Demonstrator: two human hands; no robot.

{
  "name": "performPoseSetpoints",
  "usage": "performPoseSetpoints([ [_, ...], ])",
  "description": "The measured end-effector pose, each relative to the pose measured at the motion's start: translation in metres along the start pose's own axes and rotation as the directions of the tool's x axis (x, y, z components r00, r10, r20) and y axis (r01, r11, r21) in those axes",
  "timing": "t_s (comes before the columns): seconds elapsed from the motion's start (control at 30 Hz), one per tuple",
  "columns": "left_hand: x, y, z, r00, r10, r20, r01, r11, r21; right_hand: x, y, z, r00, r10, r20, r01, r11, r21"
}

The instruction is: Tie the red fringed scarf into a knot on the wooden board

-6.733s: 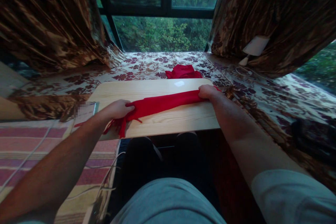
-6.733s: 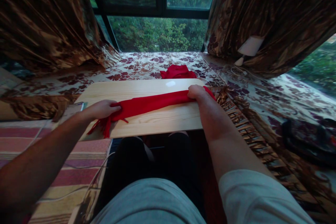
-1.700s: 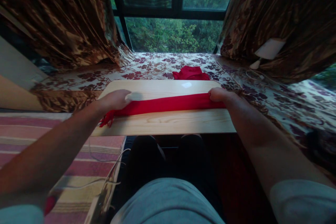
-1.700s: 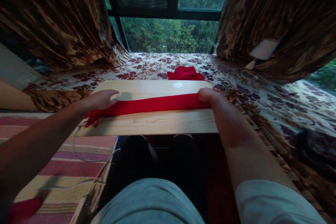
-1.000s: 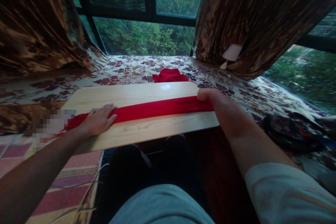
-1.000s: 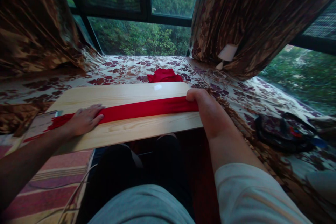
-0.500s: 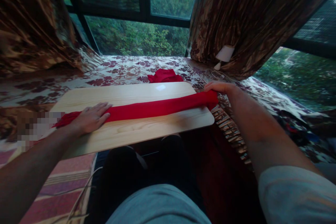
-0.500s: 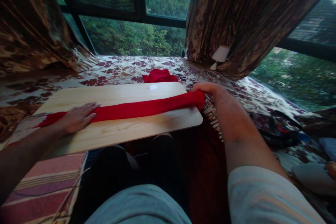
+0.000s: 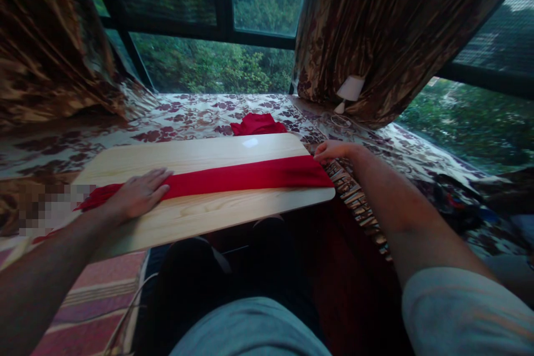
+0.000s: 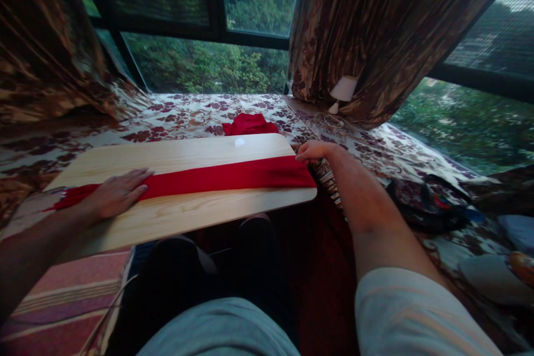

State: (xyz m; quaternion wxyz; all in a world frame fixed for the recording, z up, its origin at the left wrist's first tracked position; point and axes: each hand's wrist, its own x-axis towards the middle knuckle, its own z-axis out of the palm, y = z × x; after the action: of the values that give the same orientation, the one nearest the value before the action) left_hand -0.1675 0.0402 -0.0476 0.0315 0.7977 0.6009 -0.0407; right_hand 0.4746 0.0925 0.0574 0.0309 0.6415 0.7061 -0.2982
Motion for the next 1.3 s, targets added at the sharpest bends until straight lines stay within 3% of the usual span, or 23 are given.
performPoseSetpoints([
  [0.13,0.001,-0.001,0.003,1.000,0.010,-0.015,-0.009,1.000,0.023,0.012,-0.007,0.024,0.994,-0.098,0.045,0.102,0.990,-0.096],
  [0.33,0.002,-0.004,0.008,0.998,0.014,-0.053,-0.010,0.997,0.072,0.014,-0.015,0.035,0.994,-0.063,0.093,0.081,0.976,-0.204],
  [0.43,0.001,0.000,0.006,0.998,0.013,-0.054,-0.010,0.998,0.058,0.010,-0.015,0.030,0.993,-0.074,0.095,0.084,0.991,-0.106],
  [0.57,-0.001,0.006,0.002,0.998,0.003,-0.057,-0.001,0.999,0.036,0.001,-0.009,0.022,0.997,-0.061,0.051,0.053,0.988,0.146],
  [0.67,-0.002,0.007,0.001,0.999,-0.006,-0.046,0.008,1.000,0.028,-0.006,-0.004,0.014,0.996,0.020,0.086,-0.043,0.961,0.274],
  [0.8,0.000,0.005,0.004,0.999,-0.013,-0.049,0.014,1.000,0.013,-0.012,0.003,0.004,0.976,0.151,0.157,-0.196,0.926,0.324],
  [1.07,-0.001,0.008,0.001,0.999,-0.019,-0.042,0.020,1.000,0.010,-0.002,0.007,-0.012,0.983,0.135,-0.123,-0.064,0.884,0.463],
  [1.2,-0.001,0.007,0.002,0.998,-0.017,-0.061,0.016,1.000,-0.018,0.012,0.005,-0.020,0.938,0.180,-0.295,-0.068,0.933,0.353],
  [1.3,0.000,0.005,0.004,0.996,-0.028,-0.081,0.025,0.999,-0.040,0.025,0.003,-0.018,0.905,0.194,-0.378,-0.143,0.977,0.158],
])
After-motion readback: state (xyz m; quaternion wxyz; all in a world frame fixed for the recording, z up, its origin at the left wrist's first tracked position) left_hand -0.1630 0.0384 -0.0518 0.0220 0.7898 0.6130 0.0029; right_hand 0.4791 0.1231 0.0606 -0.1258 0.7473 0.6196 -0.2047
